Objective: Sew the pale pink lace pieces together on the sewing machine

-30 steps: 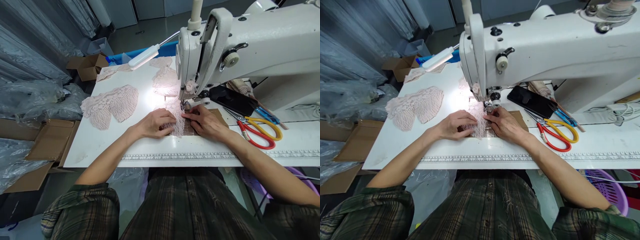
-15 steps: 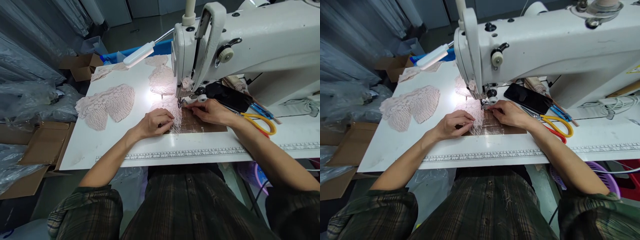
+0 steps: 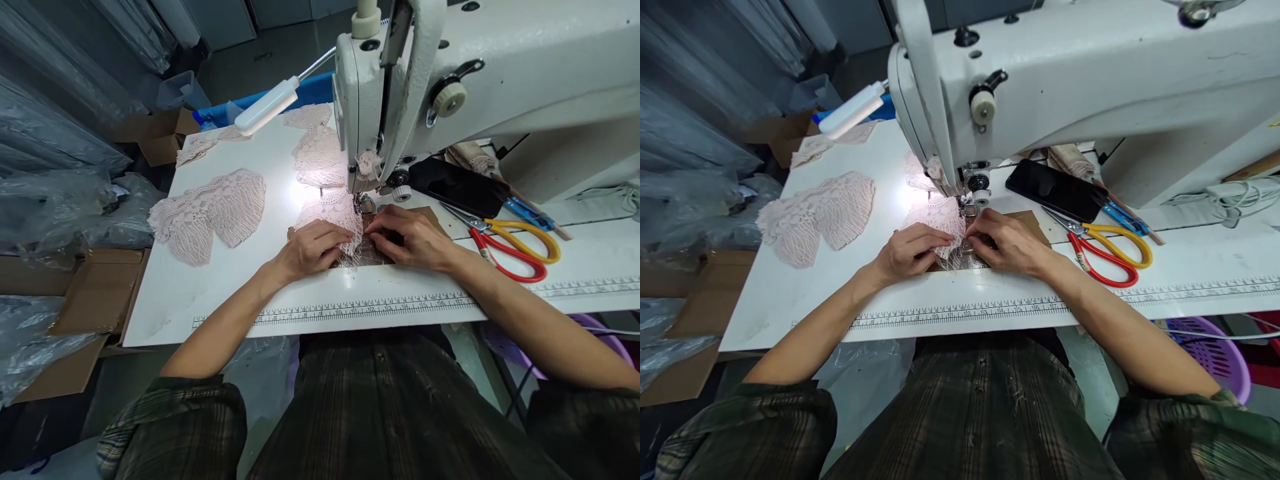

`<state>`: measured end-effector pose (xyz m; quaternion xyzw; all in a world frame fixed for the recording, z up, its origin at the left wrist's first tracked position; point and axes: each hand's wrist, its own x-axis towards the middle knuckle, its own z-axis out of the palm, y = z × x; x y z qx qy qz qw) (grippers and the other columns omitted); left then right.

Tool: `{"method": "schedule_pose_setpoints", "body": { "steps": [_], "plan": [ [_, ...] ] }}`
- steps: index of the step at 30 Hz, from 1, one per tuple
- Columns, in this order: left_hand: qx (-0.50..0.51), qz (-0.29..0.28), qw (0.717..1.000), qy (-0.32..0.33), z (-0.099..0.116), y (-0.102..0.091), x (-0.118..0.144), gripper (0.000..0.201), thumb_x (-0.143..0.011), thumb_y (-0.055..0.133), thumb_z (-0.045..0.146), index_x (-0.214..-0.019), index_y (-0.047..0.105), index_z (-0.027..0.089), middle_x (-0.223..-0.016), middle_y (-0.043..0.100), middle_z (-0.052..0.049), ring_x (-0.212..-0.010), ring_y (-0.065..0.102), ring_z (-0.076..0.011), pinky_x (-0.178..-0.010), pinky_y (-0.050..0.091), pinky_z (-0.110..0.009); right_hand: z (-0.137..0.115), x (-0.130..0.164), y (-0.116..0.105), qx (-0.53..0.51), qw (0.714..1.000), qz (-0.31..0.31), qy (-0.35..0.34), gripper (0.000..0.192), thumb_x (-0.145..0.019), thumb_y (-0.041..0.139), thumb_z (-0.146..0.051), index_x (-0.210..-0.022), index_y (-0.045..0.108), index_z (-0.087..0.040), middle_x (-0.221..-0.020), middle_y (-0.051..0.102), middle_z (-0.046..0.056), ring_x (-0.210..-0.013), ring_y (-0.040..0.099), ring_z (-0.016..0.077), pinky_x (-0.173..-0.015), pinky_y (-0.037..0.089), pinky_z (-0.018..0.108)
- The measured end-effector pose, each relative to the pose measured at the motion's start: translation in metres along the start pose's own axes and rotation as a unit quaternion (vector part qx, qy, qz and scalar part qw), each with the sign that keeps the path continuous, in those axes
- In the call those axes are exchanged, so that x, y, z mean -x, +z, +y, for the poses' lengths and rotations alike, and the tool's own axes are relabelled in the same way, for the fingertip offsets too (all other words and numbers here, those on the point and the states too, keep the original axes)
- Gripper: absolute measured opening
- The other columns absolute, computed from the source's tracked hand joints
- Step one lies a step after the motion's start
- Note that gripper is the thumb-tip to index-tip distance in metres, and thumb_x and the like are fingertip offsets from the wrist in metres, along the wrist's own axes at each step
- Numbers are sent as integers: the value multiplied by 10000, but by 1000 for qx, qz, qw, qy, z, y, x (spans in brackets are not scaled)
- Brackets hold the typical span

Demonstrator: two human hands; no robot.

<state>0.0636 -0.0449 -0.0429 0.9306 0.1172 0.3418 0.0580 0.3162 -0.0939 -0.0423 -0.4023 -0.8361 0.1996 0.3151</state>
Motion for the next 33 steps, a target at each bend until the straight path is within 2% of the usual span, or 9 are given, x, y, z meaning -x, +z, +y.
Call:
{"method": "schedule_pose_setpoints", "body": {
  "steps": [3,5,11,15,19,22,25,27,33],
  "plan": [
    [-4,43,998,-43,0,0,1,143,-966,607,137,-1099,658,149,-1015,786,-78,-926,762,-159,-774,663,-314,3,2,-2,39,999,-23,-24,292,-936,525,-250,-1122,747,-216,-1047,665,113,-939,629,232,-857,530,397],
    [-7,48,998,-41,0,0,0,123,-967,622,147,-1086,654,145,-1021,786,-84,-948,760,-159,-781,664,-308,2,3,-1,69,996,-42,-45,332,-920,519,-238,-1138,768,-256,-1047,664,112,-941,614,244,-840,521,409],
    [-27,-12,999,35,-1,2,-3,60,-947,623,119,-1001,627,145,-1017,786,-92,-852,747,-162,-715,629,-316,1,3,-2,89,993,-54,-60,327,-909,543,-243,-1098,805,-289,-1023,665,105,-912,593,238,-802,504,393],
    [-55,-33,996,58,-2,3,-3,50,-945,600,125,-983,620,152,-998,790,-77,-793,726,-166,-662,575,-310,1,2,-3,83,992,-57,-70,308,-896,572,-236,-1081,809,-302,-984,671,87,-909,592,229,-814,505,389],
    [-75,-51,993,76,-1,1,-4,75,-944,617,153,-1018,624,144,-1014,791,-81,-803,715,-168,-694,565,-312,3,1,-6,73,993,-62,-64,313,-907,554,-245,-1082,812,-271,-999,672,101,-913,612,238,-822,520,401],
    [-115,-62,987,92,2,-1,-4,89,-949,606,145,-1032,634,151,-1014,794,-73,-789,705,-168,-703,549,-328,7,1,-10,56,998,-30,-15,349,-918,531,-242,-1148,793,-248,-1059,683,102,-919,644,224,-849,538,386],
    [-154,-45,982,99,5,-2,-4,52,-934,617,122,-970,640,151,-1022,795,-79,-769,701,-173,-695,530,-348,13,1,-11,83,995,29,44,386,-938,514,-258,-1230,759,-195,-1096,690,126,-940,662,240,-861,554,398],
    [-157,-44,982,98,6,-2,-4,37,-933,621,122,-956,640,144,-1049,792,-91,-791,710,-179,-708,535,-353,15,2,-9,103,992,40,60,408,-958,492,-265,-1273,735,-176,-1101,689,139,-950,662,253,-861,560,416],
    [-123,-62,987,81,5,0,-4,103,-966,567,113,-1040,639,121,-1087,783,-108,-876,732,-193,-737,565,-345,19,2,0,111,994,7,-12,426,-963,461,-220,-1293,728,-248,-1084,654,131,-955,628,241,-868,563,422]
  ]
}}
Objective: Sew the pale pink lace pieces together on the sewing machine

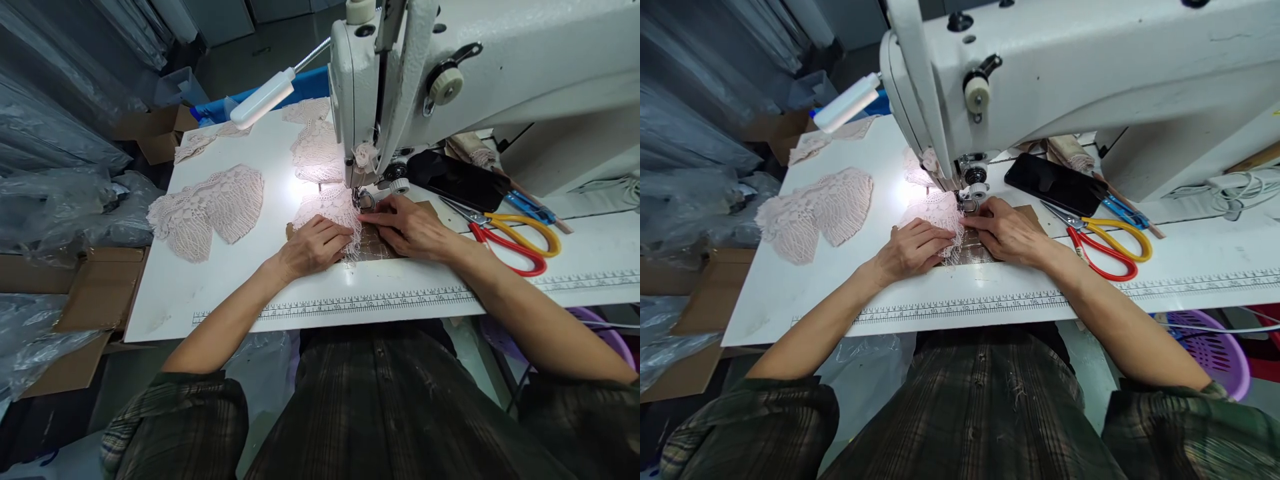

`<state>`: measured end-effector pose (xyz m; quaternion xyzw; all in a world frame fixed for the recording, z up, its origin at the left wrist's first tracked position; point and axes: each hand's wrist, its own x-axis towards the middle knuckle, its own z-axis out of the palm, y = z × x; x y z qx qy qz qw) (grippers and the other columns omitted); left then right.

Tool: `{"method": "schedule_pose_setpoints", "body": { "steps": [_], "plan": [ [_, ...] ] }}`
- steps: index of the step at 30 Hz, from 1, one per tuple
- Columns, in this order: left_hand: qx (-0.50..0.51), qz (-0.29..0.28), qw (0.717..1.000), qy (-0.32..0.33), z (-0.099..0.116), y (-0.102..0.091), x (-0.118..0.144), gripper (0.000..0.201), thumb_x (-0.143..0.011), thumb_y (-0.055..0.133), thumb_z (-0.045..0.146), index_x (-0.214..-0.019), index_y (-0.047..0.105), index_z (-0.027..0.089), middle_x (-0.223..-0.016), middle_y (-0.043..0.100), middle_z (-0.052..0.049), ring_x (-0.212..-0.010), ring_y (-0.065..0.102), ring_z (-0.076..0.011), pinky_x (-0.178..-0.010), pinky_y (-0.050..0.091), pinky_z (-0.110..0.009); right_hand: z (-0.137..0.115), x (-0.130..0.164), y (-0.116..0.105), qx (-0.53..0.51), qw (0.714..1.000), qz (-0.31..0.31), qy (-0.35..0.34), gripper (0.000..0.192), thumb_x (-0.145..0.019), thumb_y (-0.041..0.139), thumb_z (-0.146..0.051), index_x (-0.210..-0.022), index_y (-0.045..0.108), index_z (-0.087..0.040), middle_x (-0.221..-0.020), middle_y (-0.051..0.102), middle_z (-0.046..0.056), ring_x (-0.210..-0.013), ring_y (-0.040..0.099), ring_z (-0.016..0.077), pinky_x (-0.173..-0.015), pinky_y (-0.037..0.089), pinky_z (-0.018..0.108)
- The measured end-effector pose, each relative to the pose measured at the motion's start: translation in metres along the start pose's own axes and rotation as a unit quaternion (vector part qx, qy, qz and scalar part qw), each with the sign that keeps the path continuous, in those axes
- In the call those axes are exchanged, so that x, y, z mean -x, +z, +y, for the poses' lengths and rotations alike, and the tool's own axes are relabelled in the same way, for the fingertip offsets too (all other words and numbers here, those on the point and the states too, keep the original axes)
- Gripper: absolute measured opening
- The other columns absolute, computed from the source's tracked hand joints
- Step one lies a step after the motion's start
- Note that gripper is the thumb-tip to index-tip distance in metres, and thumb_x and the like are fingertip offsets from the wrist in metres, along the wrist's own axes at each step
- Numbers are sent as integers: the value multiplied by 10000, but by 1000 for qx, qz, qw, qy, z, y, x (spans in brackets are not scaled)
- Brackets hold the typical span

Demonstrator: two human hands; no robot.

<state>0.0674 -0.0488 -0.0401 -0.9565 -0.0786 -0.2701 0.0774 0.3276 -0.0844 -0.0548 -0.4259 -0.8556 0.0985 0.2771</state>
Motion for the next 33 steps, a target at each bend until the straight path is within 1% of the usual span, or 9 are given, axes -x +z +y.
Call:
{"method": "schedule_pose_setpoints", "body": {
  "steps": [3,9,13,15,18,21,24,28,33],
  "plan": [
    [20,0,1000,-7,-1,1,1,111,-966,560,116,-1043,640,126,-1088,780,-115,-871,731,-194,-738,577,-348,1,0,3,4,1000,-7,-17,434,-946,473,-192,-1286,733,-265,-1105,630,137,-978,608,242,-873,557,421],
    [40,0,999,-11,-2,3,3,108,-975,555,137,-1026,651,144,-1081,779,-108,-860,728,-187,-730,585,-344,0,1,3,-3,1000,-18,-2,419,-968,461,-212,-1268,741,-296,-1111,616,126,-1000,581,241,-910,537,421],
    [34,-7,999,-5,-1,2,4,122,-970,568,147,-1039,669,149,-1062,782,-91,-844,716,-182,-712,558,-336,-1,0,1,-5,1000,-18,-1,426,-950,464,-185,-1242,754,-296,-1102,620,114,-1008,575,231,-910,534,400],
    [32,-7,999,-6,-1,1,2,112,-964,594,182,-1025,684,155,-1039,784,-78,-820,703,-179,-711,535,-336,0,-1,-2,-2,1000,-30,-10,424,-935,481,-175,-1233,759,-295,-1112,623,110,-1016,575,231,-906,533,395],
    [39,-42,998,-18,-5,-2,-6,111,-955,616,236,-979,713,186,-996,780,-44,-787,677,-163,-744,496,-345,0,-1,-5,1,999,-45,-22,411,-919,506,-172,-1211,770,-290,-1131,626,110,-1023,582,235,-897,536,392],
    [66,-92,993,-16,-10,-5,-15,148,-951,606,265,-923,735,199,-910,760,-32,-761,653,-156,-776,471,-356,-1,-1,-5,6,999,-32,-22,406,-914,514,-168,-1200,776,-289,-1127,626,115,-1014,590,236,-891,537,392],
    [80,-90,992,-32,-12,-3,-19,189,-951,588,273,-872,742,198,-844,733,-32,-729,627,-155,-723,454,-335,-3,0,-4,13,999,-31,-21,404,-917,514,-167,-1197,774,-299,-1129,626,117,-1025,589,248,-902,534,410],
    [80,-73,992,-59,-10,-1,-14,203,-962,563,252,-893,745,196,-903,738,-42,-756,626,-161,-690,457,-318,-4,2,-3,28,999,-38,-21,419,-933,492,-173,-1238,752,-295,-1127,624,123,-1027,588,260,-888,539,420],
    [67,-71,993,-71,-8,1,-8,161,-945,574,205,-999,723,177,-1041,740,-70,-861,646,-194,-783,513,-356,-4,1,1,73,996,-46,15,415,-958,498,-233,-1321,693,-279,-1110,623,132,-985,588,269,-826,543,402]
  ]
}}
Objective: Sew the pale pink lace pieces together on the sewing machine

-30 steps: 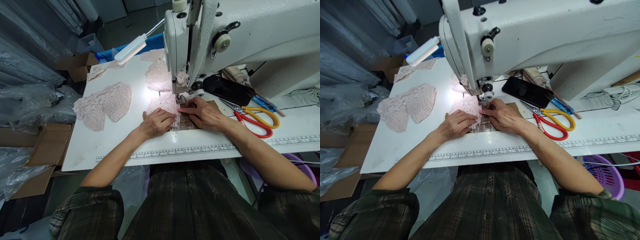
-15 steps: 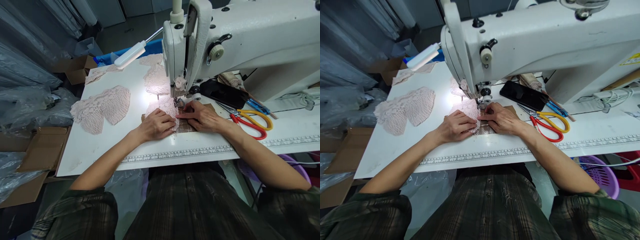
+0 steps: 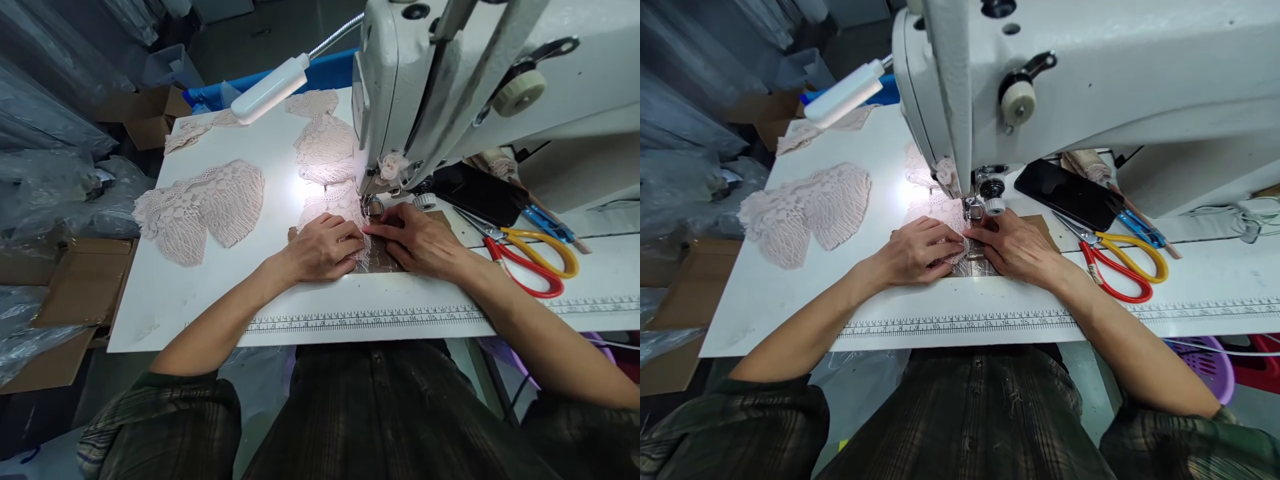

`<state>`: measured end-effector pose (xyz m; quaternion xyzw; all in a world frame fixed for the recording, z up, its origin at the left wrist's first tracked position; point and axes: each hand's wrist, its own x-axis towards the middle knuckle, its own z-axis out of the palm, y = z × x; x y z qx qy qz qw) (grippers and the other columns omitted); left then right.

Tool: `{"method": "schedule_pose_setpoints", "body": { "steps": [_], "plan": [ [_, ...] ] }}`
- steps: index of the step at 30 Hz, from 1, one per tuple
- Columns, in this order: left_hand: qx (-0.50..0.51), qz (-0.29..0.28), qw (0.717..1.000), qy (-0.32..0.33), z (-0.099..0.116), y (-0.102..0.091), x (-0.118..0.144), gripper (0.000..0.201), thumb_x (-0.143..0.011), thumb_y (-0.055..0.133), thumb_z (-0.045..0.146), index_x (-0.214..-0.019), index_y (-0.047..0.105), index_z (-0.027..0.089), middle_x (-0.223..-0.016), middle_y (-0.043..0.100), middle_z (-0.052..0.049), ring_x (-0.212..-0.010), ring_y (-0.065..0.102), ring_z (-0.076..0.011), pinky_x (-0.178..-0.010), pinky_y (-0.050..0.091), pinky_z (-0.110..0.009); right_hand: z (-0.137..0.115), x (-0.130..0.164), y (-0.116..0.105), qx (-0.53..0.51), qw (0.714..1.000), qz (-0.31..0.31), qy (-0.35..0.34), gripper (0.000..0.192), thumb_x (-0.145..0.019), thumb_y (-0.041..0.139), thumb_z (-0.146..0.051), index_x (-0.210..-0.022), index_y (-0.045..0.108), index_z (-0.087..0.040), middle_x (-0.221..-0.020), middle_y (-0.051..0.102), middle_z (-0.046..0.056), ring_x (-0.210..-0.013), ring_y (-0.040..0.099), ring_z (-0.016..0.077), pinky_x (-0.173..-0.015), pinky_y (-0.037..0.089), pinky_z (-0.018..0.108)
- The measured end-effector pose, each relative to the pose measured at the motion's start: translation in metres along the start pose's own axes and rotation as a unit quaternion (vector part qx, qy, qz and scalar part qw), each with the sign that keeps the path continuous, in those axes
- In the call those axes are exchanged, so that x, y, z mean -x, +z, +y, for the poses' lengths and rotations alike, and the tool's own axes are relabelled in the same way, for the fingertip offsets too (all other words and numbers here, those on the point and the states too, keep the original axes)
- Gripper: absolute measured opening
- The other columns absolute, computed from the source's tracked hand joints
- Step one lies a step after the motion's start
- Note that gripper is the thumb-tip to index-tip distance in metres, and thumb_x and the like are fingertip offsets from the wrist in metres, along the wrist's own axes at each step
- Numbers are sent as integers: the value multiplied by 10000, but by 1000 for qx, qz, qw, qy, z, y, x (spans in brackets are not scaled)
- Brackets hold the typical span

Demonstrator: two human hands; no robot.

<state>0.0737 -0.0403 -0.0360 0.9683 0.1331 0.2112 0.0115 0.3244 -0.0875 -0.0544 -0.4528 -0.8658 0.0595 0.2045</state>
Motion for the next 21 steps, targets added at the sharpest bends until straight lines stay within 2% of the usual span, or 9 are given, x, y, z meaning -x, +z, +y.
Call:
{"method": "schedule_pose_setpoints", "body": {
  "steps": [5,9,14,18,21],
  "plan": [
    [-5,17,1000,-22,-3,7,2,190,-966,550,185,-1102,681,159,-1111,719,-105,-929,643,-217,-845,526,-391,-2,-4,6,44,998,-1,44,422,-970,503,-307,-1360,657,-258,-1119,620,153,-954,604,294,-715,527,385],
    [-2,34,999,-23,-3,9,4,205,-962,529,171,-1107,675,159,-1117,724,-96,-914,633,-218,-827,513,-391,-2,-2,-3,-19,998,18,59,444,-969,477,-267,-1374,656,-234,-1076,611,141,-904,625,257,-759,543,388],
    [-7,40,999,-24,-3,10,5,201,-957,530,201,-1091,678,177,-1118,736,-81,-913,639,-218,-821,477,-400,-2,-1,-20,-103,985,41,133,417,-942,498,-240,-1292,707,-152,-959,662,109,-697,621,185,-643,528,331],
    [0,33,999,-28,-5,12,4,199,-952,532,218,-1087,677,196,-1122,743,-75,-903,657,-215,-807,457,-405,-2,-2,-19,-106,983,52,142,384,-924,511,-243,-1207,750,-143,-897,671,96,-632,597,167,-604,517,322],
    [9,29,999,-31,-5,11,4,201,-936,546,220,-1089,675,201,-1119,740,-76,-909,656,-218,-812,450,-413,-3,-2,-13,-96,987,50,114,406,-940,494,-244,-1260,736,-184,-961,655,104,-719,623,183,-673,542,338]
  ]
}}
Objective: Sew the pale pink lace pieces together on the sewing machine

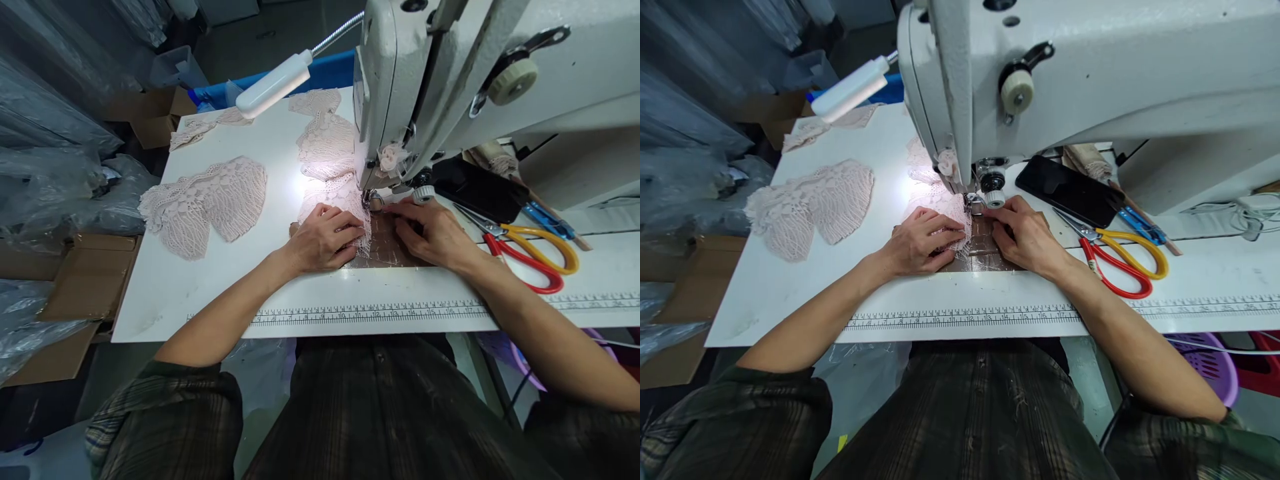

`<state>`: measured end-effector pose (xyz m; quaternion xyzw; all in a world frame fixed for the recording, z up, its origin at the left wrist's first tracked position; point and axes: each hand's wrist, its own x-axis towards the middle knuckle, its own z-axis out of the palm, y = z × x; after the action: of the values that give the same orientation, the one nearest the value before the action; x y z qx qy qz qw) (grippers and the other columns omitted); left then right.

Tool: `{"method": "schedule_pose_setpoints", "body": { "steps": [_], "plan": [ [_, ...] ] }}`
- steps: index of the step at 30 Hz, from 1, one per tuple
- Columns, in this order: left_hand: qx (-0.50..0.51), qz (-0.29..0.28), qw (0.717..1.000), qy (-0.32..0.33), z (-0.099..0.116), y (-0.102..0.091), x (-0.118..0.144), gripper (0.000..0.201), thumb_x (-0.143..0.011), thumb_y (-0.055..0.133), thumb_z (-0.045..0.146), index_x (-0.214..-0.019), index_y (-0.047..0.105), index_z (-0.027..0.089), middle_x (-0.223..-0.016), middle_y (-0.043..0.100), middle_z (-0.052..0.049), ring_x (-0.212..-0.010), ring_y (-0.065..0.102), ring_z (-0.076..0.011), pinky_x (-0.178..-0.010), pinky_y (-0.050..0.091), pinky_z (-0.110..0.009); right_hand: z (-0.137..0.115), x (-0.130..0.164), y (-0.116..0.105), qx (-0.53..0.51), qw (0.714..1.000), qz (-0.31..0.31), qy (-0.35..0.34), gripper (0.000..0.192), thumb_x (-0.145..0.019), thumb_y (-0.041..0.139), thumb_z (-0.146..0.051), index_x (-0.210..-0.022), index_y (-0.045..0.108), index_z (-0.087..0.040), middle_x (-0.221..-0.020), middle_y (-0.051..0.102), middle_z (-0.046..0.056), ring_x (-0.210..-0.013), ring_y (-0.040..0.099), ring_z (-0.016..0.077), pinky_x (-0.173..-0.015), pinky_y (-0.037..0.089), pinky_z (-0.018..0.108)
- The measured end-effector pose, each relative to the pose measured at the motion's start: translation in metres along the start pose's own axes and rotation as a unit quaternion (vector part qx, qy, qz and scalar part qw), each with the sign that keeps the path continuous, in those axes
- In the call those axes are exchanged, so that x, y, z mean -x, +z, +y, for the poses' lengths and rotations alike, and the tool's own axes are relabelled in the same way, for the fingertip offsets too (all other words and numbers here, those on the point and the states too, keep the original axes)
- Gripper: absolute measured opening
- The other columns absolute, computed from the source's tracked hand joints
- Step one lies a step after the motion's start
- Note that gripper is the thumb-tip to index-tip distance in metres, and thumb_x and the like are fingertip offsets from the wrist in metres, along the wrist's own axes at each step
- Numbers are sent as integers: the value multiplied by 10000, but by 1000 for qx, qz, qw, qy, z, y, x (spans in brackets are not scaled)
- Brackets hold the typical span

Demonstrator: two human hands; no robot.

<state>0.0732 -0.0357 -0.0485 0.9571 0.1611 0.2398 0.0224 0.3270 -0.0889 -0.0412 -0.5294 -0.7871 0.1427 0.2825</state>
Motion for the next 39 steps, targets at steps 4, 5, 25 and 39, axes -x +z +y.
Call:
{"method": "schedule_pose_setpoints", "body": {
  "steps": [4,5,25,39],
  "plan": [
    [4,12,1000,-4,-1,-5,-1,216,-906,553,228,-1084,672,199,-1143,719,-97,-946,651,-233,-828,453,-436,2,3,7,11,996,-33,-83,422,-921,496,-175,-1257,743,-238,-1122,601,134,-980,631,248,-877,556,429],
    [9,19,1000,-4,-1,-6,-1,202,-897,565,235,-1062,677,200,-1131,718,-97,-935,650,-231,-826,456,-437,3,3,8,12,995,-38,-92,431,-911,501,-157,-1255,744,-248,-1137,593,134,-1010,623,257,-894,556,446],
    [51,52,992,106,-8,-1,-3,104,-900,656,167,-839,734,199,-897,785,-13,-748,688,-130,-704,516,-310,5,2,9,7,993,-34,-112,397,-895,533,-162,-1207,772,-224,-1089,630,125,-976,616,233,-884,548,406],
    [5,10,992,126,-4,-8,-3,114,-953,635,217,-909,740,217,-966,796,-28,-786,719,-140,-692,544,-306,7,1,11,10,994,-49,-100,429,-916,504,-174,-1251,756,-266,-1129,616,121,-1030,590,248,-931,520,415]
  ]
}}
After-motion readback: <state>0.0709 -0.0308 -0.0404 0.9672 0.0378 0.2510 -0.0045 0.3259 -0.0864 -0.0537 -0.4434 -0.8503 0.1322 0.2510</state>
